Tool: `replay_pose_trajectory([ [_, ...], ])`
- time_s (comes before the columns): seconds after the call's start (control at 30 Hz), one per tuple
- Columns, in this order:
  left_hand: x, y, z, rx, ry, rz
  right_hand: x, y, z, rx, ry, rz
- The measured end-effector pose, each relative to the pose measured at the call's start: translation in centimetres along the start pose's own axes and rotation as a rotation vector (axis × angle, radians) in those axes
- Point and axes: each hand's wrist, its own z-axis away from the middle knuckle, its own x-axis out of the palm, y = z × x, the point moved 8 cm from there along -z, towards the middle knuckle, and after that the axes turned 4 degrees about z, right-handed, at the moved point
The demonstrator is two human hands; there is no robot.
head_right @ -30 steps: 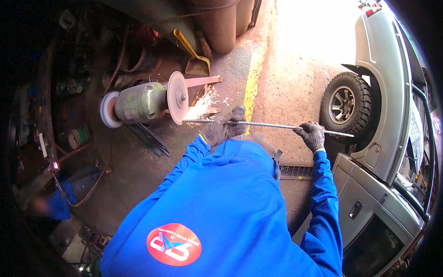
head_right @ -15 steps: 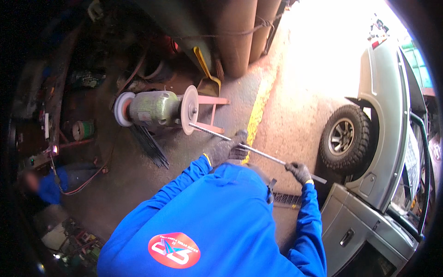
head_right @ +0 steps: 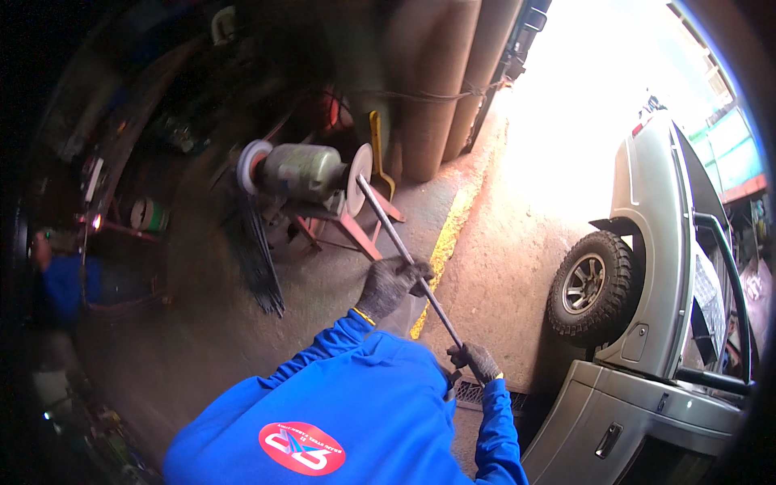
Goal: The person uses a bench grinder to smooth the ends of long metal rods. They hold each rod with both hands, pressing it against the spinning wheel to create sparks, then inspect the rod before placing it on the floor with others.
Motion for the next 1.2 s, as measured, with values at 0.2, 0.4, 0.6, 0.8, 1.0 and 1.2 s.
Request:
replay_pose_trajectory([
  [0.2,-8.3,8.7,9.0,0.176,0.351,-0.073,9.1,-1.7,6.1,0.042,-0.189,0.150],
  [0.4,-24.9,13.2,10.9,0.414,0.659,-0.188,13.7,1.6,5.9,-0.033,-0.133,0.313],
  [0.6,-47.9,-8.5,22.1,-0.019,0.766,-0.658,22.1,-0.6,-2.1,-0.199,0.014,0.922],
  [0.8,-58.1,-34.1,54.5,-0.479,0.757,-1.107,41.4,-2.3,-13.2,-0.096,-0.289,1.064],
  [1.0,-61.5,-28.2,75.2,-0.788,0.770,-1.347,57.2,-2.5,-29.7,0.243,-0.240,0.706],
  [1.2,-62.3,-27.0,80.6,-0.782,0.920,-1.310,75.8,-6.9,-39.1,0.009,-0.932,0.547],
])
